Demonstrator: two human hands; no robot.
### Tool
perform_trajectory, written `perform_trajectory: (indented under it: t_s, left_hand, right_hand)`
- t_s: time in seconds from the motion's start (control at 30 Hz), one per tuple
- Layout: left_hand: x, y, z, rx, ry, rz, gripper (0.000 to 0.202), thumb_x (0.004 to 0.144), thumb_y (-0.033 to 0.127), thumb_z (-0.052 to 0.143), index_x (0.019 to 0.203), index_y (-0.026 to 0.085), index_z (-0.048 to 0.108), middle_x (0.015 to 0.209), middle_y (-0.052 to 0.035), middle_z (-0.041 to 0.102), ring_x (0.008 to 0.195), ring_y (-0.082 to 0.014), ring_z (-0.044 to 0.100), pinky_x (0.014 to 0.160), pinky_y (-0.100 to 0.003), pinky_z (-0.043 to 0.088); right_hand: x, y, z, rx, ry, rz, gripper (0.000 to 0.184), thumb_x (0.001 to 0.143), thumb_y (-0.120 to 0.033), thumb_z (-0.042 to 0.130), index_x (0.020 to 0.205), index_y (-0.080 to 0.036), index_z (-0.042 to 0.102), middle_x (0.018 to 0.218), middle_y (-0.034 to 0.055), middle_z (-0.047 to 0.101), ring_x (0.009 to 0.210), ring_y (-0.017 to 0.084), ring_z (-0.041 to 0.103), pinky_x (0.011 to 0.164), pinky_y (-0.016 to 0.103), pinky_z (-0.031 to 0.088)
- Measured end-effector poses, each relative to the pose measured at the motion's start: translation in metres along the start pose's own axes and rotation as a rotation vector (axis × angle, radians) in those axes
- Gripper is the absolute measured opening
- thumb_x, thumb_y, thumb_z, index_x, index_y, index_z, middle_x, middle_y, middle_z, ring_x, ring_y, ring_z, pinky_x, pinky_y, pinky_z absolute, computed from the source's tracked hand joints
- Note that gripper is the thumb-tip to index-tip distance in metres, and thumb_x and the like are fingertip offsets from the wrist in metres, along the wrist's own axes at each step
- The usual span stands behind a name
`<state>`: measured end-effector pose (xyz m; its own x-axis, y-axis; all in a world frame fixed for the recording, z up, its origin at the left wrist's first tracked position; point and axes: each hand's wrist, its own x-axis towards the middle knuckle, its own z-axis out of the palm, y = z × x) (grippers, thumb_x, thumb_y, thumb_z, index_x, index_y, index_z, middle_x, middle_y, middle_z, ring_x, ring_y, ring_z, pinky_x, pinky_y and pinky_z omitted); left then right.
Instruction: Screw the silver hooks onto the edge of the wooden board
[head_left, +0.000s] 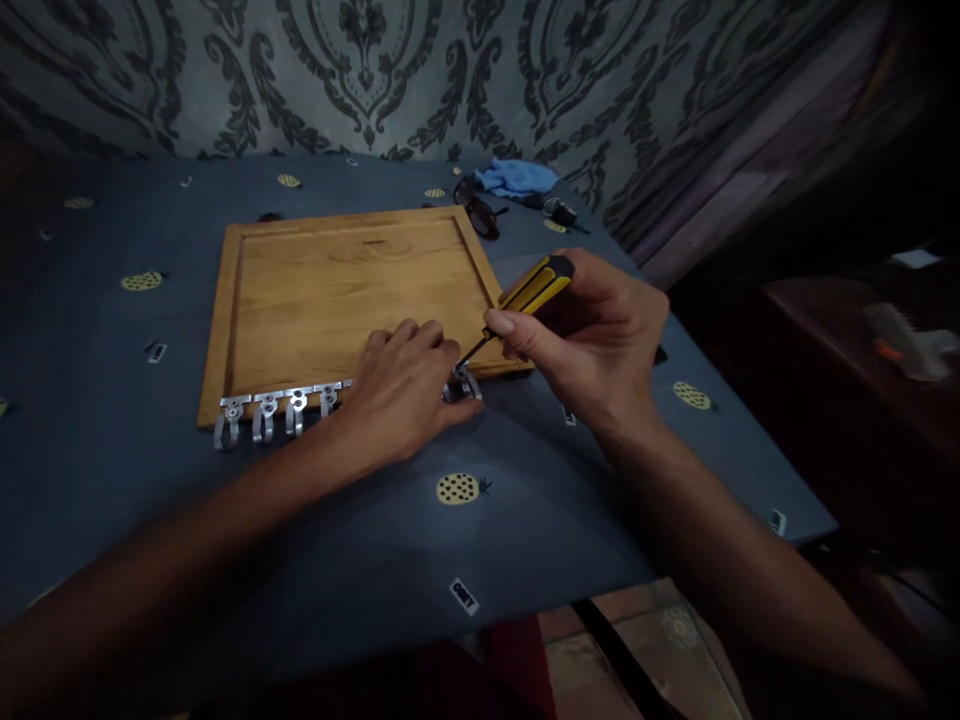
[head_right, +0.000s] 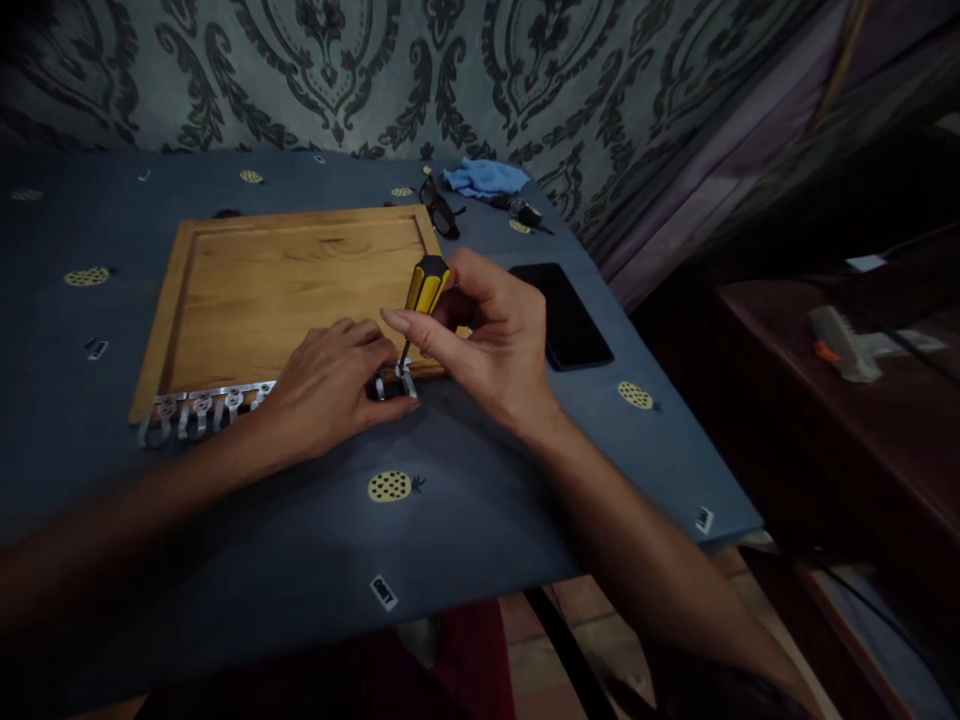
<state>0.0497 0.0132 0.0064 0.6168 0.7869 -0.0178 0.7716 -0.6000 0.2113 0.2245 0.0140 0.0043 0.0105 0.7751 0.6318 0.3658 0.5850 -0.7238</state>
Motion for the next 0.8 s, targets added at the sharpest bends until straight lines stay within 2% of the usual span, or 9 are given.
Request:
perform_trajectory:
  t_s: [0.13, 0.33, 0.47, 0.63, 0.8]
  left_hand:
    - [0.0, 0.0, 0.0, -0.008, -0.001, 0.005, 0.041, 0.094, 0.051, 0.066, 0.114, 0.015, 0.07, 0.122, -0.0129, 0.067, 0.116, -0.0347, 0.059, 0.095, -0.047, 0.047]
    - [0.0, -0.001, 0.002, -0.008, 0.01, 0.012, 0.039, 0.093, 0.05, 0.067, 0.112, 0.016, 0.069, 0.117, -0.0112, 0.067, 0.113, -0.0331, 0.059, 0.091, -0.045, 0.046]
    - [0.0, -0.001, 0.002, -0.005, 0.023, 0.015, 0.037, 0.093, 0.05, 0.068, 0.109, 0.017, 0.069, 0.115, -0.0112, 0.067, 0.111, -0.0323, 0.059, 0.091, -0.044, 0.046]
    - [0.001, 0.0, -0.001, 0.004, -0.019, -0.002, 0.039, 0.093, 0.05, 0.067, 0.112, 0.016, 0.069, 0.119, -0.0127, 0.067, 0.114, -0.0343, 0.059, 0.093, -0.047, 0.047]
    - [0.001, 0.0, 0.0, 0.004, -0.01, 0.0, 0.038, 0.093, 0.05, 0.067, 0.111, 0.016, 0.069, 0.117, -0.0123, 0.067, 0.113, -0.0337, 0.059, 0.093, -0.046, 0.047]
  right_hand:
    - [-0.001, -0.008, 0.0, -0.034, 0.014, 0.008, 0.038, 0.073, -0.051, 0.089, 0.064, -0.027, 0.061, 0.06, -0.0034, 0.055, 0.052, 0.014, 0.05, 0.045, 0.031, 0.044]
    - [-0.001, -0.021, -0.003, -0.083, 0.166, 0.025, 0.042, 0.076, -0.059, 0.084, 0.066, -0.028, 0.058, 0.063, -0.002, 0.057, 0.053, 0.016, 0.052, 0.047, 0.033, 0.05]
    - [0.0, -0.021, -0.005, -0.129, 0.134, 0.037, 0.045, 0.079, -0.062, 0.08, 0.064, -0.027, 0.055, 0.063, -0.0014, 0.055, 0.054, 0.017, 0.053, 0.047, 0.034, 0.047]
    - [0.0, -0.019, -0.005, -0.123, 0.056, 0.049, 0.034, 0.082, -0.052, 0.08, 0.066, -0.032, 0.059, 0.065, -0.0025, 0.057, 0.057, 0.019, 0.053, 0.048, 0.036, 0.045]
    - [-0.001, -0.019, -0.003, -0.064, 0.055, 0.058, 0.025, 0.083, -0.04, 0.082, 0.068, -0.032, 0.063, 0.066, -0.0025, 0.059, 0.057, 0.019, 0.053, 0.049, 0.037, 0.043]
